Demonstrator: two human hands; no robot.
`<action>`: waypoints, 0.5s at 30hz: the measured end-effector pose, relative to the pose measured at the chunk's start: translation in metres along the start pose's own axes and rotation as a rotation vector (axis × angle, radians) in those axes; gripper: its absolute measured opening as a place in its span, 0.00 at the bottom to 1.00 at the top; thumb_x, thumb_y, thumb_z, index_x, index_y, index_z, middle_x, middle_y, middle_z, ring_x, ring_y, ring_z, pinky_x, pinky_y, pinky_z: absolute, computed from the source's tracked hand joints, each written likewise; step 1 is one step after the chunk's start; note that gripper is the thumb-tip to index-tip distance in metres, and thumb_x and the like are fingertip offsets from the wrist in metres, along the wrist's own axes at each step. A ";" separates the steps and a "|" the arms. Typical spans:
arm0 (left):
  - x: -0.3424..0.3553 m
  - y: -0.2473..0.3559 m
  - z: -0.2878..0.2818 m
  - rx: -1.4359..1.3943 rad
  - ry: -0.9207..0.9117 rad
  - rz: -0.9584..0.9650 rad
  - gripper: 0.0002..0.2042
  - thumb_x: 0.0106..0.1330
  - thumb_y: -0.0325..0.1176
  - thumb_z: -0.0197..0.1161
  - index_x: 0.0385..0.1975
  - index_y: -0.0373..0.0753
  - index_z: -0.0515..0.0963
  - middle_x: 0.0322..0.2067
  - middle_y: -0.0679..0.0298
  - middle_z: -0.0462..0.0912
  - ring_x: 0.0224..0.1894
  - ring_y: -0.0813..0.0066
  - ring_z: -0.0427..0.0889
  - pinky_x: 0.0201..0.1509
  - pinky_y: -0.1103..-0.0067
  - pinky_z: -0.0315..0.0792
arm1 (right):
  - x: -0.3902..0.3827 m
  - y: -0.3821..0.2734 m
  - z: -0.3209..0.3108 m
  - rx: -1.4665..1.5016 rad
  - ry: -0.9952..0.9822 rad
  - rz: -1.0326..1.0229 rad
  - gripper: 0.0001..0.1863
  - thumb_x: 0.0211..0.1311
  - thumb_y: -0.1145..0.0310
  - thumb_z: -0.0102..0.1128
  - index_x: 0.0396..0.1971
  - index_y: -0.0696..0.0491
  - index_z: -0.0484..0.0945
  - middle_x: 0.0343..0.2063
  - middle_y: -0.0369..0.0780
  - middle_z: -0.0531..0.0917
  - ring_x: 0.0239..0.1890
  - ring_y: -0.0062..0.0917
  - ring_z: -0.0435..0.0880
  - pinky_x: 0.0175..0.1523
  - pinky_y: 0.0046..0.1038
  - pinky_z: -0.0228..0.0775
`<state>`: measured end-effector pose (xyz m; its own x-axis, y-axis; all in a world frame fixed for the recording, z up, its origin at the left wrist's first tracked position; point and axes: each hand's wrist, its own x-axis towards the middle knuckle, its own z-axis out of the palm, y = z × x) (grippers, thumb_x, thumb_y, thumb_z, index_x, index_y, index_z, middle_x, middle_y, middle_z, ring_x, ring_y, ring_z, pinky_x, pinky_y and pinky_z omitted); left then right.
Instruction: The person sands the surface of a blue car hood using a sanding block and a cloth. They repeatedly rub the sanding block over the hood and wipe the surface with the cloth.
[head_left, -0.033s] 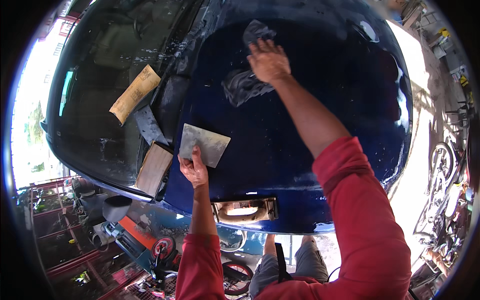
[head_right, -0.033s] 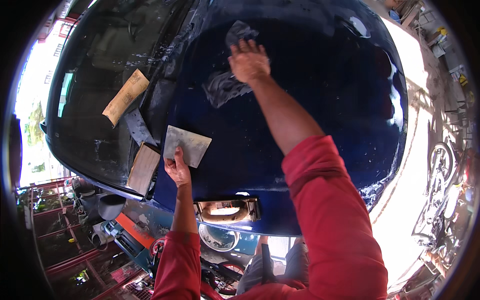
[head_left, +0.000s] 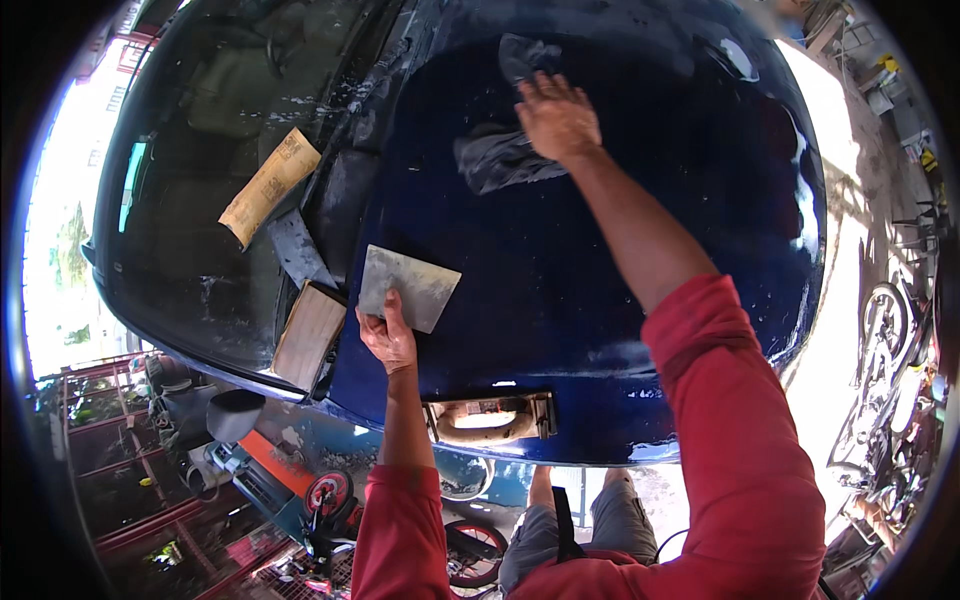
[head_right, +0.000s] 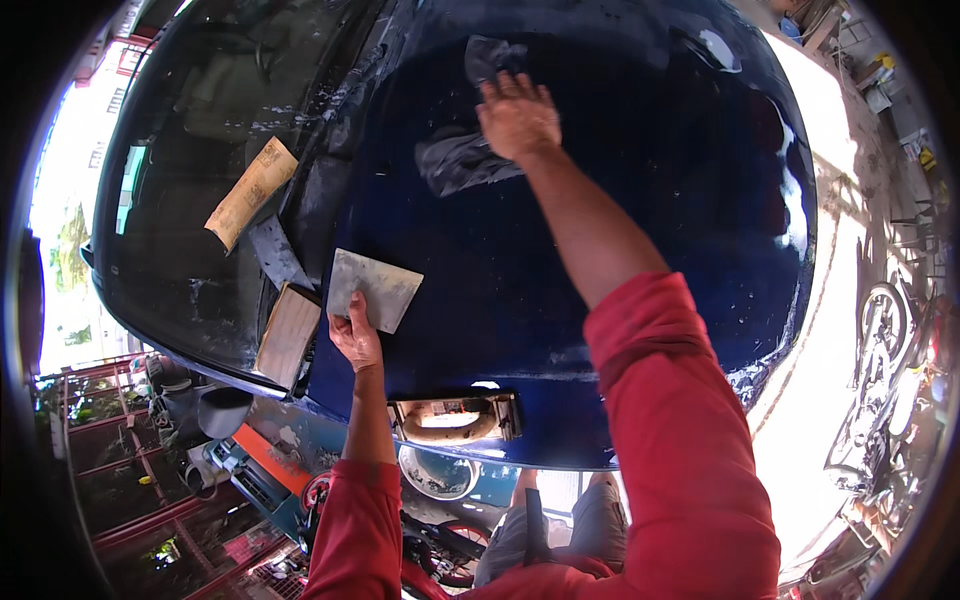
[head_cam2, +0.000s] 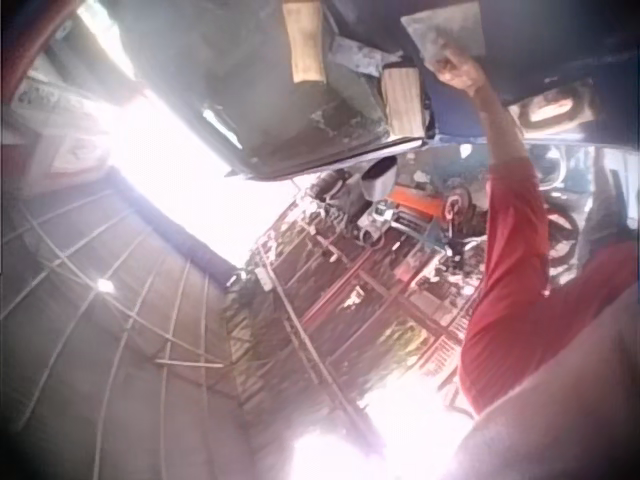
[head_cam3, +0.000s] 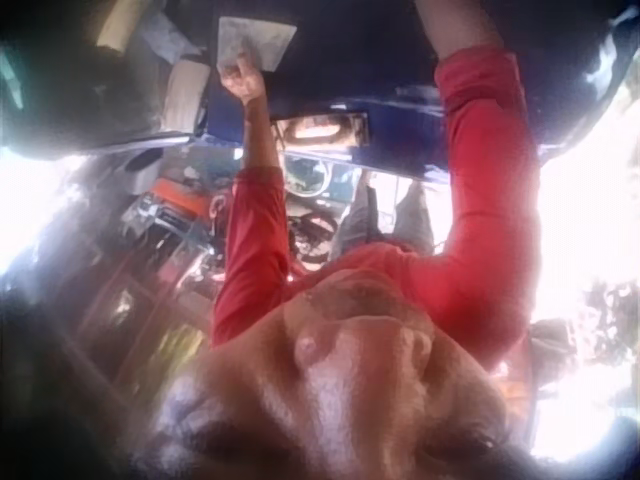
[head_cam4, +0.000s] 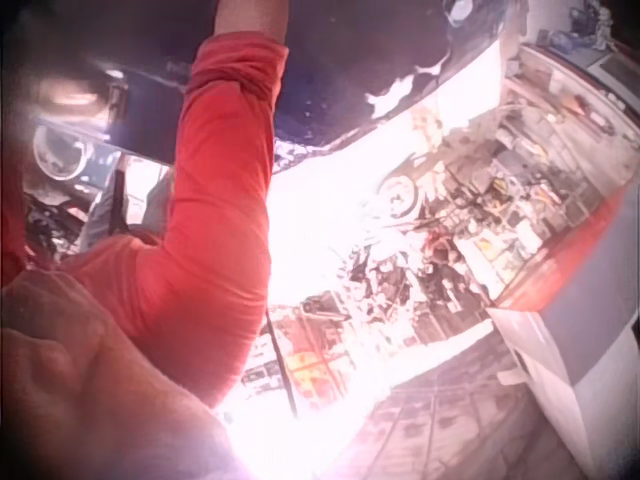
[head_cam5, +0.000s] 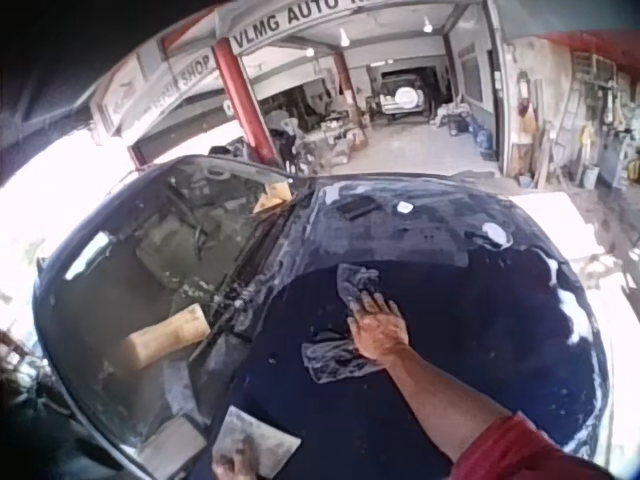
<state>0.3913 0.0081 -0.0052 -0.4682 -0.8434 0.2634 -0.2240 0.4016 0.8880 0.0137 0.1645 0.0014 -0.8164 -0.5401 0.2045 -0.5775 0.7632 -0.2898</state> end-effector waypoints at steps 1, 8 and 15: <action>0.000 0.000 0.000 -0.024 0.000 -0.014 0.17 0.72 0.42 0.69 0.44 0.29 0.84 0.42 0.57 0.83 0.44 0.63 0.83 0.51 0.70 0.75 | -0.007 0.030 -0.005 -0.028 0.010 0.028 0.28 0.82 0.49 0.41 0.75 0.43 0.67 0.78 0.40 0.65 0.81 0.37 0.58 0.82 0.47 0.49; 0.004 -0.006 0.004 0.031 0.002 0.058 0.17 0.72 0.42 0.70 0.43 0.31 0.85 0.40 0.57 0.82 0.44 0.63 0.83 0.50 0.71 0.75 | -0.156 0.216 -0.063 -0.122 0.067 0.308 0.27 0.82 0.51 0.43 0.74 0.42 0.69 0.78 0.37 0.65 0.81 0.34 0.59 0.82 0.42 0.51; 0.008 -0.018 0.008 0.054 0.031 0.095 0.18 0.71 0.45 0.70 0.43 0.31 0.85 0.41 0.54 0.83 0.43 0.59 0.83 0.51 0.68 0.75 | -0.350 0.279 -0.080 -0.064 0.120 0.763 0.34 0.82 0.42 0.40 0.78 0.45 0.63 0.79 0.44 0.62 0.80 0.43 0.58 0.80 0.43 0.52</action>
<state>0.3849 -0.0035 -0.0223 -0.4630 -0.8111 0.3574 -0.2260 0.4979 0.8373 0.1386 0.5948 -0.0757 -0.9806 0.1825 0.0712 0.1485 0.9297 -0.3371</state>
